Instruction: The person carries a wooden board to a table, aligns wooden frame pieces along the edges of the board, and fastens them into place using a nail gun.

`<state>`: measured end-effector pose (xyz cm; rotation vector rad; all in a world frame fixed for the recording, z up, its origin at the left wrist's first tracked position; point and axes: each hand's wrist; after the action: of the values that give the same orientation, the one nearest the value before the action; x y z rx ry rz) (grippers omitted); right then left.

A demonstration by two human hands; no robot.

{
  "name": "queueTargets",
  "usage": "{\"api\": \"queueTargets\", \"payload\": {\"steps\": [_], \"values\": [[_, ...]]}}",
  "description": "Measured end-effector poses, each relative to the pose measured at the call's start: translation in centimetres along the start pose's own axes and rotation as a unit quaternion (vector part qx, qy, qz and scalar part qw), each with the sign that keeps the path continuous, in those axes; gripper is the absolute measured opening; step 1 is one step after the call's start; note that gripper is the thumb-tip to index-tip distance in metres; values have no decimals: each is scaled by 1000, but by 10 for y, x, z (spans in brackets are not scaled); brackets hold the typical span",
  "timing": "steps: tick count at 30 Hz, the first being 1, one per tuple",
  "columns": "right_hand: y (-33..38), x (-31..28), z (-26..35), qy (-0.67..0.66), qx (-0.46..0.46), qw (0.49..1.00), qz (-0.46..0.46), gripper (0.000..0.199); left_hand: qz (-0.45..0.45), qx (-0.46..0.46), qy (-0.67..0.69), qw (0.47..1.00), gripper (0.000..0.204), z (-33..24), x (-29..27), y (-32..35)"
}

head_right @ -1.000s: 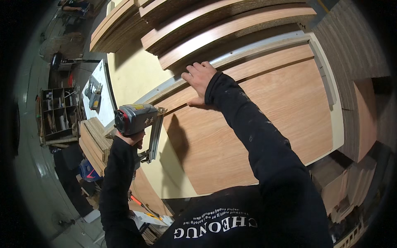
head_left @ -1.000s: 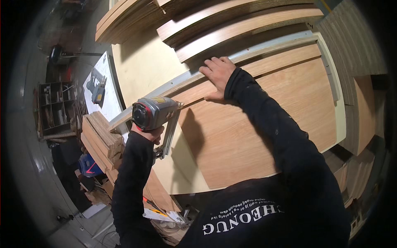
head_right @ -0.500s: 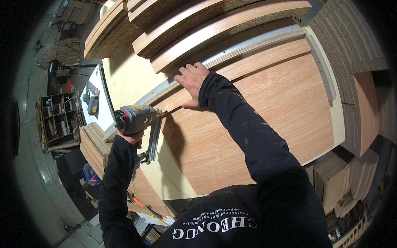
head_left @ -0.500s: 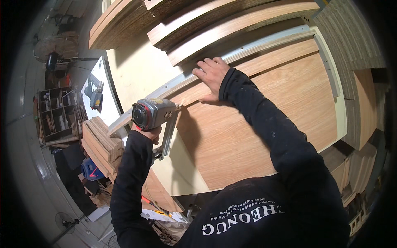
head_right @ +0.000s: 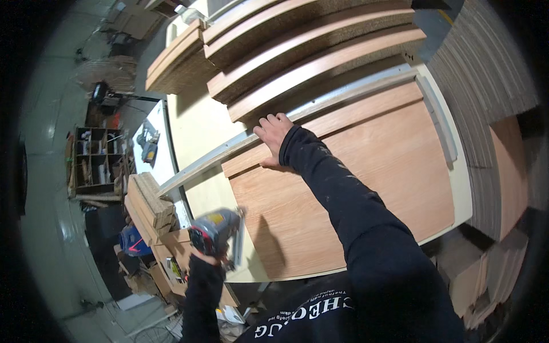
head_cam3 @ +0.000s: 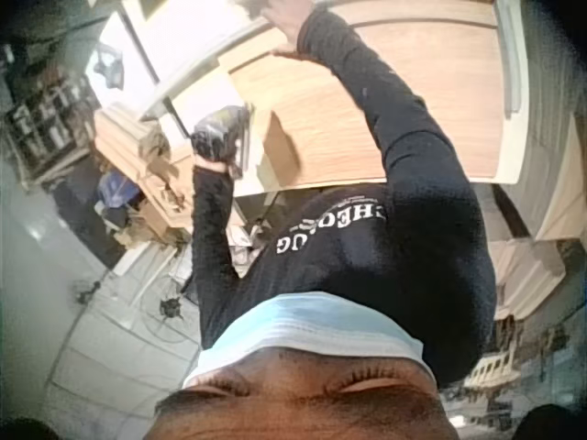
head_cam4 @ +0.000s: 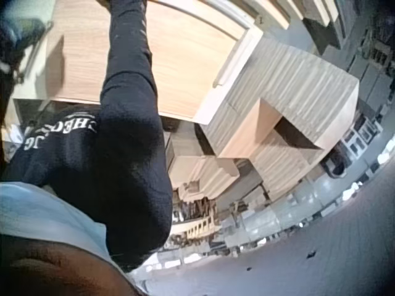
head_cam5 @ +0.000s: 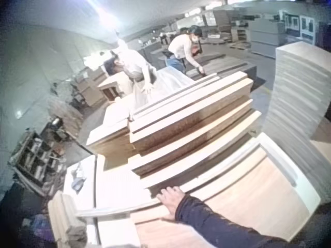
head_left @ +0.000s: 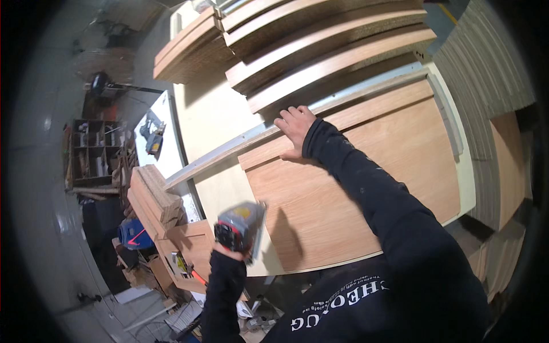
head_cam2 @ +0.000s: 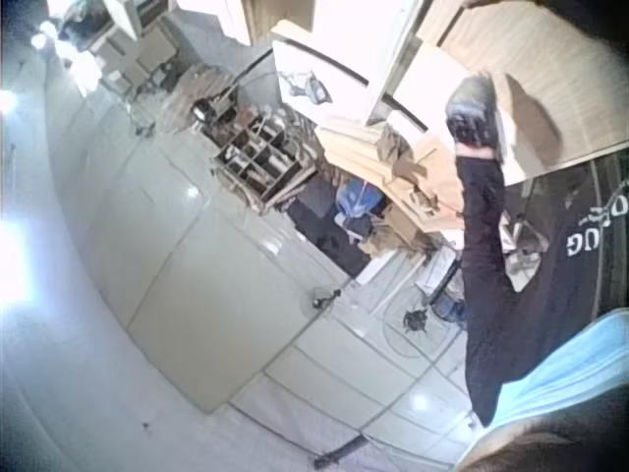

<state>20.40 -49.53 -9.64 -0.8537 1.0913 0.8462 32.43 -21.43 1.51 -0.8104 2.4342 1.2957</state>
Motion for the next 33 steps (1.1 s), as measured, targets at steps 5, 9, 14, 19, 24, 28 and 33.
{"api": "queueTargets", "payload": {"steps": [5, 9, 14, 19, 24, 28, 33], "values": [[31, -9, -8, 1, 38, 998, 46, 89, 64, 43, -61, 995, 41, 40, 35, 69], [120, -33, -46, 20, 96, 995, -15, 82, 65, 121, -105, 985, 35, 30, 58, 74], [180, -45, -87, 30, 186, 982, -6, 78, 56, 428, -182, 884, 54, -40, 71, 36], [191, -46, -92, 20, 162, 987, -3, 78, 37, 128, 32, 991, 18, -95, 79, -3], [194, -42, -96, 12, 168, 986, 12, 80, 28, 97, -13, 995, 18, -126, 103, -45], [194, -39, -99, 19, 172, 985, -10, 81, 33, 76, -10, 996, 20, -134, 113, -60], [189, -41, -97, 25, 175, 984, 23, 80, 37, 69, -13, 997, 17, -130, 110, -67]]}}
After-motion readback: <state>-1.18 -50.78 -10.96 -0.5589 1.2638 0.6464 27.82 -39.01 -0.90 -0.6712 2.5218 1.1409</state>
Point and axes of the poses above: each hand's wrist, its own y-axis away from the middle knuckle, its own x-axis out of the palm, z = x × y, and after that the axes turned 9 degrees about y, right-handed
